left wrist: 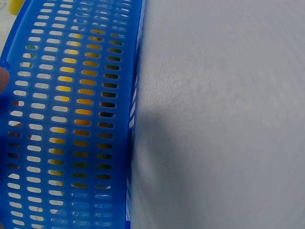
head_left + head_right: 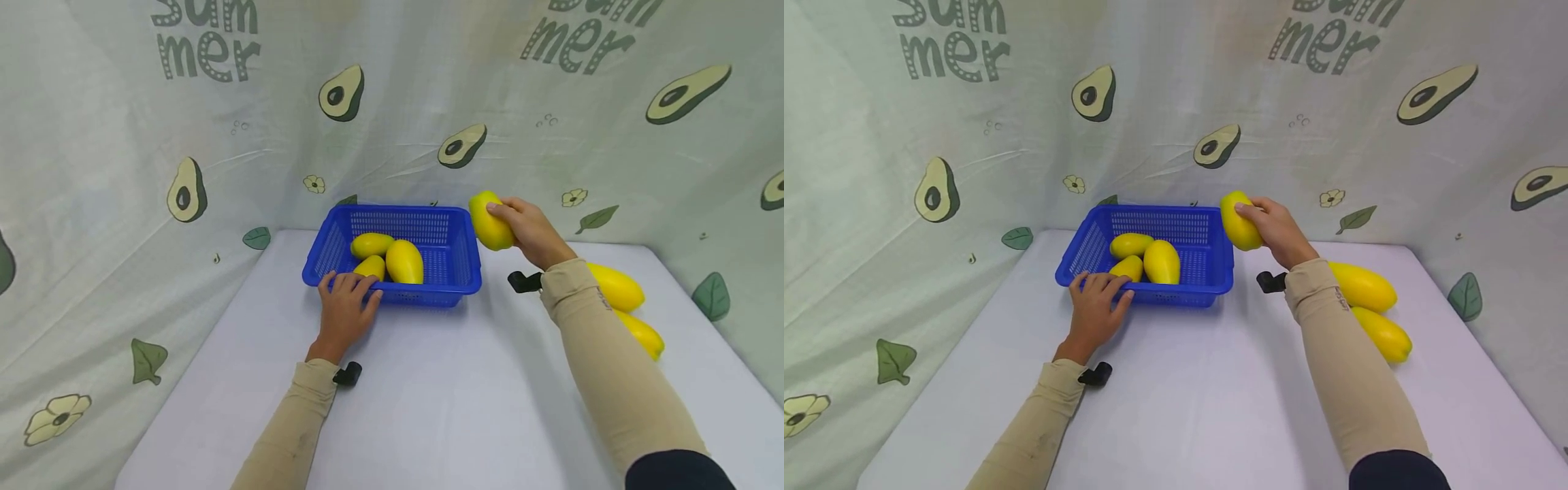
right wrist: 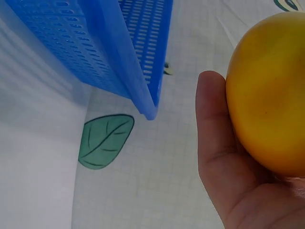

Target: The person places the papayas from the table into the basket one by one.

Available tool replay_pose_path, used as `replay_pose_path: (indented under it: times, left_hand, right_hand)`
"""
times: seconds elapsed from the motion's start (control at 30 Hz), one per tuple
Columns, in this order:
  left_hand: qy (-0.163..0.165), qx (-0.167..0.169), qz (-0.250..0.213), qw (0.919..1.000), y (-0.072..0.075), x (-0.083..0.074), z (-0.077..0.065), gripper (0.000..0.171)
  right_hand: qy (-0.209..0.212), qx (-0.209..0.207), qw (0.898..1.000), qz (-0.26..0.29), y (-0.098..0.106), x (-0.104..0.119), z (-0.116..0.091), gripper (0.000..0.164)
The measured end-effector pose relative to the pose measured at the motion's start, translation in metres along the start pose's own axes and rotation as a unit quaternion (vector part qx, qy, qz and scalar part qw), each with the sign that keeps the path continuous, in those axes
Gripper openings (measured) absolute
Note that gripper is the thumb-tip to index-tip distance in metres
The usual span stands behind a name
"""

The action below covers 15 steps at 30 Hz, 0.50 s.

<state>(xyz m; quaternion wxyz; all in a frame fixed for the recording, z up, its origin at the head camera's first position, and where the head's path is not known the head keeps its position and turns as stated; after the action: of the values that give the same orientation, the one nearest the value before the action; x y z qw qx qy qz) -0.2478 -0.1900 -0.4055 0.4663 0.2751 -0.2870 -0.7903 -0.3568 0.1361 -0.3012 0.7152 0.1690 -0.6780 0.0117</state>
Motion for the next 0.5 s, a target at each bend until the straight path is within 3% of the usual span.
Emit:
replay_pose_path:
  times: [0.5]
  left_hand:
    - [0.002,-0.001,0.002,1.0000,0.000,0.000,-0.002,0.030]
  right_hand:
    - [0.003,0.010,0.999,-0.032,-0.008,0.014,0.013,0.071]
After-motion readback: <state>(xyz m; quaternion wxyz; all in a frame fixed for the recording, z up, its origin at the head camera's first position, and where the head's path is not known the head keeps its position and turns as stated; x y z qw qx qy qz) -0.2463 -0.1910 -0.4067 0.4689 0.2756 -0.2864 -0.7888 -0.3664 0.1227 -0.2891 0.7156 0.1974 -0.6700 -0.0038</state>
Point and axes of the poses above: each hand's wrist, its own z-axis towards the middle knuckle, its own y-axis out of the back of the hand, x = y × z, the point moved 5 cm from there along z, towards the middle knuckle
